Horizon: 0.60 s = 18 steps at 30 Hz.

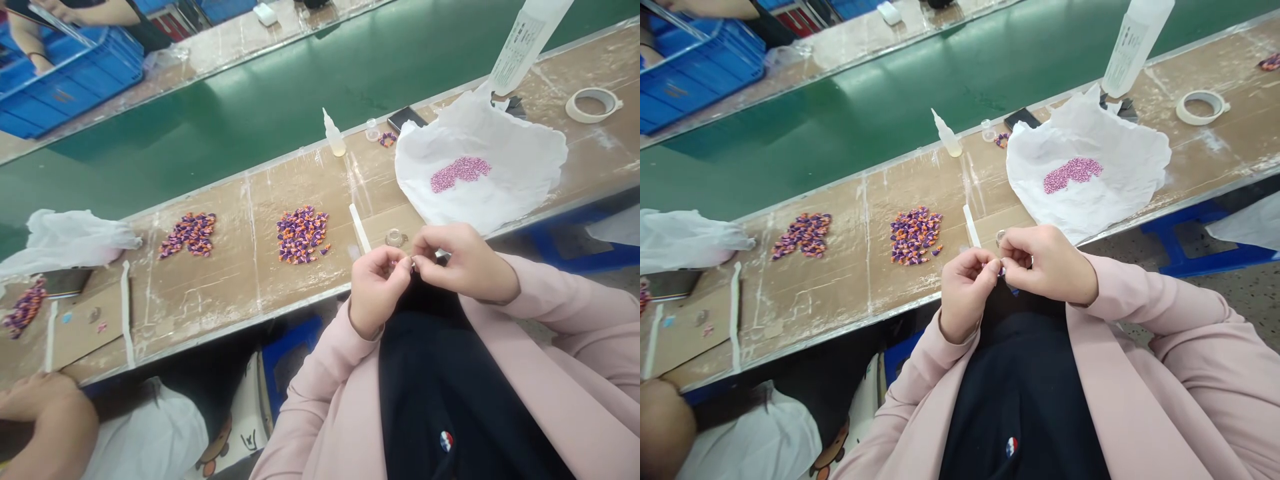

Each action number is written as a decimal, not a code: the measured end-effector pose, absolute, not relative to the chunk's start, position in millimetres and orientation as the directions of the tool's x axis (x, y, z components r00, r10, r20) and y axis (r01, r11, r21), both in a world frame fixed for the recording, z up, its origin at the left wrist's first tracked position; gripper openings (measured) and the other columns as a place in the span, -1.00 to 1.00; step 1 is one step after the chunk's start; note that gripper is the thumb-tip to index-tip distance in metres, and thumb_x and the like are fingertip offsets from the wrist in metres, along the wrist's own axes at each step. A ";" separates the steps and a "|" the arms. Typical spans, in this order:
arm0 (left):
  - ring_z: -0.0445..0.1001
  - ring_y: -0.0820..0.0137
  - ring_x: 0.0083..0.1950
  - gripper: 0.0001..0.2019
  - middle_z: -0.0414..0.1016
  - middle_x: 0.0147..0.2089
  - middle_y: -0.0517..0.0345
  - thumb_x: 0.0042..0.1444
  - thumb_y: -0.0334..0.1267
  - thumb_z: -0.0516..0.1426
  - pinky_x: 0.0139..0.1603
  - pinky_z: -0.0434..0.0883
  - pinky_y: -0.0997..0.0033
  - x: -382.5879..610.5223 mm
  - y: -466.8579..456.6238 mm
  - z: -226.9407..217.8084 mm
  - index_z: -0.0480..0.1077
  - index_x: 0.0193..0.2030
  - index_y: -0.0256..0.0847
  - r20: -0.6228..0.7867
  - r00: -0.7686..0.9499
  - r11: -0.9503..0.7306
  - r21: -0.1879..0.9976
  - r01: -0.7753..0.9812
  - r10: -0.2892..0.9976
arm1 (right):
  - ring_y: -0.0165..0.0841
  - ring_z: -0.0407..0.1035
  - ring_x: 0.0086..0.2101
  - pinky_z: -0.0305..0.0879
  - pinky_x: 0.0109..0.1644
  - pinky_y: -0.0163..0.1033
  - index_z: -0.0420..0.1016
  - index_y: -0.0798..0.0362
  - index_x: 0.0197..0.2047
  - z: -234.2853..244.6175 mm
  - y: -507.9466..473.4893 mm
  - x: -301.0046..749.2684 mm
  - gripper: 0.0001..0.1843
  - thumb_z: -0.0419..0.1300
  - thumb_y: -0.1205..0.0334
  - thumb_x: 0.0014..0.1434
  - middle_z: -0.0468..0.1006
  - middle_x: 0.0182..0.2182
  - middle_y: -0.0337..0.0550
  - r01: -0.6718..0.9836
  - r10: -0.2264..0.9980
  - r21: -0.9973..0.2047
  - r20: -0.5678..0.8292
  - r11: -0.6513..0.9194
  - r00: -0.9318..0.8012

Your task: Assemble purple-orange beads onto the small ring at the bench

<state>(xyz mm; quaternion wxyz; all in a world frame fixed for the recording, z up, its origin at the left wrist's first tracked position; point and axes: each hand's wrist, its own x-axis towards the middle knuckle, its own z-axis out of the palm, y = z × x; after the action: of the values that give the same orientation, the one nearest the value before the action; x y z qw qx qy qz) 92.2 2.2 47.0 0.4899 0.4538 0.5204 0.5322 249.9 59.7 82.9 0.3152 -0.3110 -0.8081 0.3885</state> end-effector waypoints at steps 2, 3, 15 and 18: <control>0.24 0.54 -0.55 -0.78 0.36 -0.57 0.26 0.10 -0.15 0.25 -0.51 0.25 0.52 89.3 2.2 44.2 0.44 -0.44 -0.23 -0.070 -0.056 0.064 0.991 -0.113 0.996 | -0.50 0.28 -0.56 0.23 -0.48 -0.41 0.32 0.06 -0.49 84.6 60.9 250.2 -0.87 0.14 0.43 0.03 0.41 -0.60 -0.32 0.233 0.751 -0.868 0.212 0.439 -0.626; 0.23 0.55 -0.57 -0.76 0.35 -0.58 0.26 0.11 -0.10 0.25 -0.52 0.24 0.52 87.5 2.2 42.7 0.44 -0.43 -0.23 -0.091 -0.027 0.086 0.984 -0.155 0.995 | -0.49 0.31 -0.56 0.25 -0.48 -0.40 0.32 0.06 -0.48 85.7 61.7 250.6 -0.87 0.14 0.42 0.05 0.43 -0.60 -0.31 0.214 0.750 -0.900 0.165 0.380 -0.640; 0.05 0.63 -0.66 -0.68 0.24 -0.65 0.31 0.05 -0.01 0.31 -0.62 0.00 0.54 82.1 1.1 45.3 0.43 -0.43 -0.25 -0.215 0.169 0.267 0.869 -0.416 0.962 | -0.47 0.31 -0.54 0.26 -0.44 -0.36 0.33 0.00 -0.42 81.9 64.7 249.0 -0.82 0.09 0.45 0.16 0.46 -0.57 -0.30 0.219 0.524 -0.547 0.495 0.808 -0.693; 0.02 0.63 -0.66 -0.62 0.21 -0.65 0.32 0.01 0.05 0.31 -0.62 -0.02 0.54 80.6 2.4 44.9 0.39 -0.45 -0.24 -0.251 0.217 0.320 0.860 -0.397 0.943 | -0.39 0.33 -0.50 0.29 -0.39 -0.27 0.37 -0.06 -0.37 79.6 70.0 252.6 -0.81 0.06 0.37 0.25 0.49 -0.53 -0.24 0.205 0.287 -0.206 0.557 0.957 -0.780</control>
<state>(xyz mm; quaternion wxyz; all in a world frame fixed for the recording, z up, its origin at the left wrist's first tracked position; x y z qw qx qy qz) 80.6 2.4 44.9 0.7039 0.3364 0.4057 0.4762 252.6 70.0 79.6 0.3051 -0.1309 -0.9409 0.0670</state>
